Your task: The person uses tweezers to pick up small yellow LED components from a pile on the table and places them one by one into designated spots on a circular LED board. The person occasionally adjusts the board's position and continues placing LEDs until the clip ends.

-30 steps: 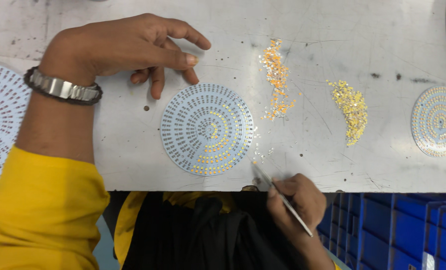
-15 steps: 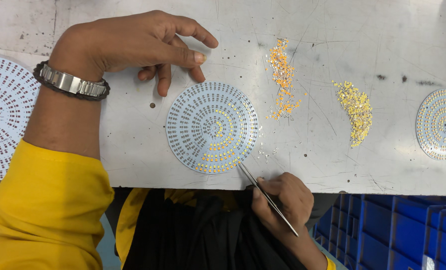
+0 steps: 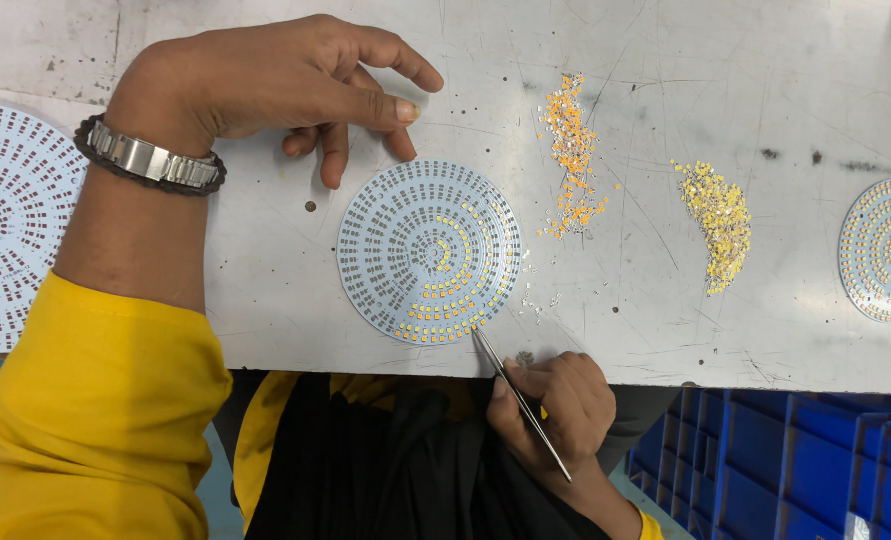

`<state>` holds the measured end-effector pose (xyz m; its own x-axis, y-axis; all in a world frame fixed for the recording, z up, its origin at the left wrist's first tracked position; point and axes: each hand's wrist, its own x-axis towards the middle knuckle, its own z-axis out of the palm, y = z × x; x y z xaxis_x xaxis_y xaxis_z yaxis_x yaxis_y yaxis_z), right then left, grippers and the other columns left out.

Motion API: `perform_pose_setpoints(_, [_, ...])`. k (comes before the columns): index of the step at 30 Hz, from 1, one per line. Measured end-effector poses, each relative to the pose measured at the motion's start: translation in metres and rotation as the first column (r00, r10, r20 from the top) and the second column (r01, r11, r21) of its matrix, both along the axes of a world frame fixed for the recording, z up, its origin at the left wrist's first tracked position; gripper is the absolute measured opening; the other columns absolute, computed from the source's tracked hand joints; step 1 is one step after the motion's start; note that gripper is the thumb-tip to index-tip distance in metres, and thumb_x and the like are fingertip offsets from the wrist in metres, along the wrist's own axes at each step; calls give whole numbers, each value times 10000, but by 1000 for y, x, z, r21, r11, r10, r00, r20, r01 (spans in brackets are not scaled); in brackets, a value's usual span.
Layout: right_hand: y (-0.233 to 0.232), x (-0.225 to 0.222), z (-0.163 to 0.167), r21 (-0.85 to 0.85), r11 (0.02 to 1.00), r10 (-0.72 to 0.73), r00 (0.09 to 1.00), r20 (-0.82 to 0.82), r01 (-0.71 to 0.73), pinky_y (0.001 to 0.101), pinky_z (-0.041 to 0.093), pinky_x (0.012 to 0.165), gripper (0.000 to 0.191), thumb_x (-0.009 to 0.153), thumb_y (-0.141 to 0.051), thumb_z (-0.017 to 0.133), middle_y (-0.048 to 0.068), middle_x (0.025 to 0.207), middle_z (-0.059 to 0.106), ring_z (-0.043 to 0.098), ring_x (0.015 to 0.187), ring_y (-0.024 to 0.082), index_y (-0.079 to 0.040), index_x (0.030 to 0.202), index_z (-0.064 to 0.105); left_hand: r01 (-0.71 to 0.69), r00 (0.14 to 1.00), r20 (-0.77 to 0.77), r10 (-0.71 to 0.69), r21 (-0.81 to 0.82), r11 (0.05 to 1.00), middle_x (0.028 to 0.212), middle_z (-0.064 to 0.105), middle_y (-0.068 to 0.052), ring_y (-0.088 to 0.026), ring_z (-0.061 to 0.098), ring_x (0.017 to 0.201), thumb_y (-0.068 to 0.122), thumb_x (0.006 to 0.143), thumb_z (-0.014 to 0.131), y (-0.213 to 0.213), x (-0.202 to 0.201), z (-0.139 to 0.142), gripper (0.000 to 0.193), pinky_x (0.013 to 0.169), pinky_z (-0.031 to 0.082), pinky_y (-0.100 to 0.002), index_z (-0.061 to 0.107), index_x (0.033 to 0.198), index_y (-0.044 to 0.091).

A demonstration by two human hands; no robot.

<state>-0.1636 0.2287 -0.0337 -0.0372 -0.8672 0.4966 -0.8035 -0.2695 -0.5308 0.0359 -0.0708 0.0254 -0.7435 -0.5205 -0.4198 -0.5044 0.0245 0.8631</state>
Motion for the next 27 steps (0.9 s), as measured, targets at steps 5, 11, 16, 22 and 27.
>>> perform_pose_setpoints(5, [0,0,-2,-13,1000,-7,1000,-5,7,328,355,547,141,778,-72,770,52,643,597,524,535,173,-7,768,645,-1,1000,-8,1,-8,1000,994,828,-124,-155,688,445,362,879,658,0,0,-1,571,348,396,-223,591,1410,163])
perform_pose_setpoints(11, [1,0,0,3,1000,-17,1000,26,17,314,374,531,142,762,-75,776,62,655,610,541,537,174,-1,784,657,5,1000,-2,-5,1,1000,981,826,-128,-152,691,452,346,881,649,0,0,-1,558,349,403,-225,587,1401,151])
perform_pose_setpoints(16, [12,-22,4,135,983,-149,974,174,126,222,443,532,112,831,-51,756,49,692,642,590,562,89,3,834,658,5,1000,11,-5,20,1000,975,824,-120,-144,677,445,342,868,627,0,-1,2,560,349,407,-226,575,1397,166])
perform_pose_setpoints(22, [13,-70,-5,312,890,-438,817,375,334,216,356,592,121,936,-43,741,42,740,604,467,625,80,50,983,679,15,1000,-10,-14,61,998,982,827,-118,-141,681,439,357,861,638,-2,-1,0,575,345,399,-224,569,1395,156])
perform_pose_setpoints(27, [26,-86,4,347,913,-189,528,828,-217,430,589,786,117,883,-70,729,107,789,705,712,759,206,13,903,649,11,1000,-29,-8,105,994,977,828,-124,-138,678,448,346,840,644,-5,-1,-3,594,346,391,-223,574,1395,146])
